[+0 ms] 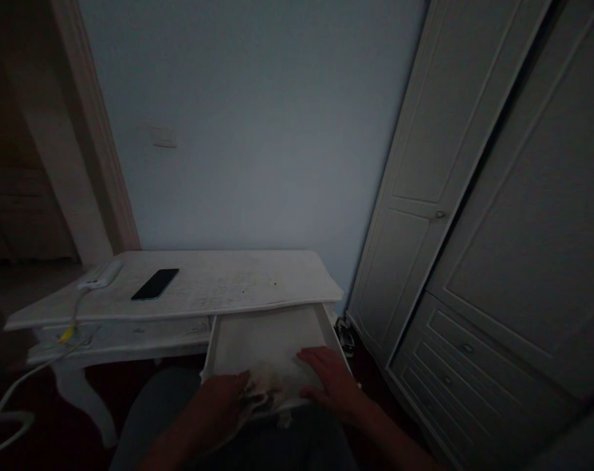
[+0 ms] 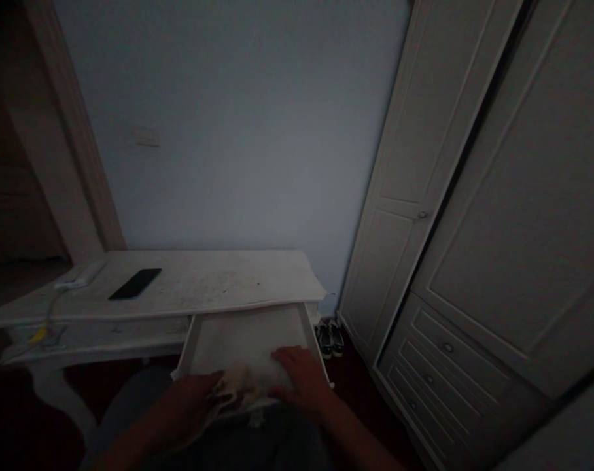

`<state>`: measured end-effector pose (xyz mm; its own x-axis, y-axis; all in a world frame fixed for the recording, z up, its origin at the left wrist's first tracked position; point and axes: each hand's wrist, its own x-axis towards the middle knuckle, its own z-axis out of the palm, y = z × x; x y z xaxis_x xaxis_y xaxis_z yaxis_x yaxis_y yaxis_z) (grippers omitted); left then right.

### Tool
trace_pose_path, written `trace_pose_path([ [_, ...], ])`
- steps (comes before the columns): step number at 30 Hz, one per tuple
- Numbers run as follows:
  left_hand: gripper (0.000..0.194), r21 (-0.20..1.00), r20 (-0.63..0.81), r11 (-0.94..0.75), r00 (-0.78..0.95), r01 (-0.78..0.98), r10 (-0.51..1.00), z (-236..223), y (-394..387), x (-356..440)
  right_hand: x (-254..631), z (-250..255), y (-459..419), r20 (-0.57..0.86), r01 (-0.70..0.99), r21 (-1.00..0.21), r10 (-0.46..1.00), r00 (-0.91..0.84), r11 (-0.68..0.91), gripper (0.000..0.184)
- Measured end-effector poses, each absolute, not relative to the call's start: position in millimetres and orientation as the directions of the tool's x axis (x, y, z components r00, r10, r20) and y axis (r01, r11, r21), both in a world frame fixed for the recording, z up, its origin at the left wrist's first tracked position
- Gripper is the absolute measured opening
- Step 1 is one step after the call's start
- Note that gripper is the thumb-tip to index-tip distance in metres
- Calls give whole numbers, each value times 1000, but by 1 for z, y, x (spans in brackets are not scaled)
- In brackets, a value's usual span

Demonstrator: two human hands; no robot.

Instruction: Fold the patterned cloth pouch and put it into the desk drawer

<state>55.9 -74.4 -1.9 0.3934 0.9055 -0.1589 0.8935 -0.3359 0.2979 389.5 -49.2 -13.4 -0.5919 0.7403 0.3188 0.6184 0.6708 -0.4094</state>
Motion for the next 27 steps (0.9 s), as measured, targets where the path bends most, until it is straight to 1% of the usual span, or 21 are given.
trace_pose_path([
  [3, 45, 320, -158, -293, 355, 901, 921, -4, -71, 54, 320, 9, -38, 235, 442, -614, 686, -688, 654, 77],
  [5, 45, 371, -121, -300, 366, 879, 923, -2, -70, 45, 275, 10, -24, 77, 381, -705, 597, -798, 599, 68],
  [6, 46, 393, -88, -319, 381, 862, 921, -1, -70, 38, 255, 6, -17, -10, 402, -714, 566, -824, 574, 68],
  [8, 48, 396, 13, -380, 409, 836, 912, -3, -73, 21, 227, -5, -1, -155, 482, -665, 525, -837, 570, 71],
  [9, 48, 377, 68, -401, 407, 835, 911, -6, -75, 12, 218, -12, 5, -196, 507, -634, 513, -836, 584, 71],
  [10, 47, 353, 122, -412, 395, 840, 911, -11, -77, 4, 214, -18, 11, -218, 516, -610, 498, -839, 602, 69],
  [12, 45, 317, 220, -407, 350, 857, 910, -27, -81, -10, 218, -26, 18, -226, 510, -577, 475, -850, 638, 59],
  [14, 46, 270, 277, -402, 329, 875, 903, -47, -82, -17, 240, -26, 23, -244, 532, -525, 481, -842, 664, 48],
  [15, 47, 242, 289, -402, 329, 883, 899, -57, -82, -19, 256, -24, 25, -269, 564, -478, 499, -824, 673, 44],
  [18, 46, 162, 321, -393, 329, 905, 888, -83, -79, -18, 317, -14, 29, -357, 691, -296, 595, -720, 659, 33],
  [20, 45, 118, 361, -391, 328, 913, 873, -96, -76, -16, 356, -7, 30, -375, 741, -218, 647, -664, 635, 34],
  [23, 43, 73, 411, -408, 346, 910, 844, -109, -75, -14, 384, -6, 26, -353, 762, -177, 683, -640, 622, 43],
  [25, 42, 57, 426, -415, 354, 908, 833, -113, -75, -14, 372, -12, 22, -308, 737, -183, 674, -672, 651, 51],
  [27, 41, 26, 440, -419, 366, 908, 820, -115, -76, -14, 336, -23, 19, -256, 678, -226, 629, -734, 700, 55],
])
